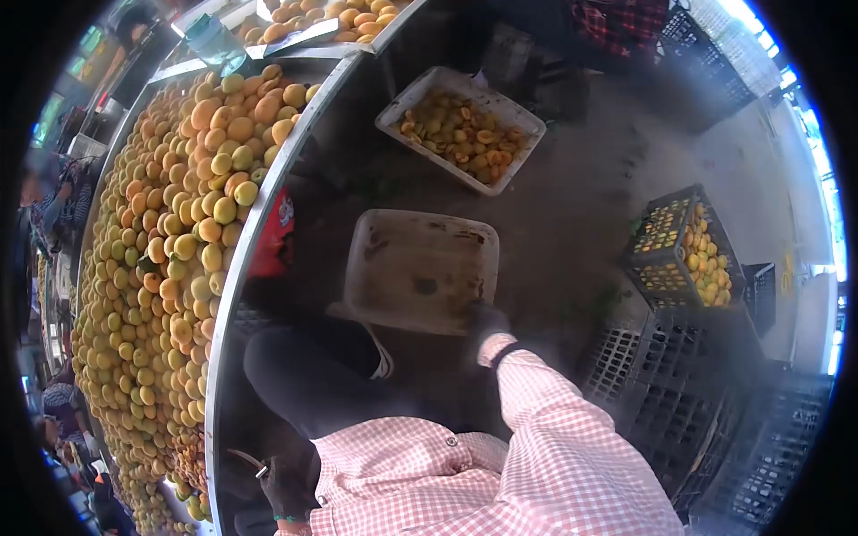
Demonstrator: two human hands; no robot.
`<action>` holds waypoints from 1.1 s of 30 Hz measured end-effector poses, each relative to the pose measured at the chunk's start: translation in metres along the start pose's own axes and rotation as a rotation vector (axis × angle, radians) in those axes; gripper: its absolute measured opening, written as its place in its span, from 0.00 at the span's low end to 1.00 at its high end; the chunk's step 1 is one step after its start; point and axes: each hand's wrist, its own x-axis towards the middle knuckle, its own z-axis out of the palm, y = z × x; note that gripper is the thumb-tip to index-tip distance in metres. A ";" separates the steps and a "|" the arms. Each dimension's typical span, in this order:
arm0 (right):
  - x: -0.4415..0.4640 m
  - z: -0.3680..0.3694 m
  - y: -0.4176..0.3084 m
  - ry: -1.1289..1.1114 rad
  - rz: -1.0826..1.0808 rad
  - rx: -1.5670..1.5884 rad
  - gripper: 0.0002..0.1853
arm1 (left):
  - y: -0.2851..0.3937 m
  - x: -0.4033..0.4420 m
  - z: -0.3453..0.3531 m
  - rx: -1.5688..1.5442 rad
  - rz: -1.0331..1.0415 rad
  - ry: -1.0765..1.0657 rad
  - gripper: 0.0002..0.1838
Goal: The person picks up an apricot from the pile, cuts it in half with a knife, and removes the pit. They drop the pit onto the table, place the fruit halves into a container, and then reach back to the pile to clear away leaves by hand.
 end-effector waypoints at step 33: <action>-0.070 -0.021 0.085 -0.062 0.549 0.053 0.20 | 0.019 -0.007 0.032 0.037 -0.093 0.118 0.04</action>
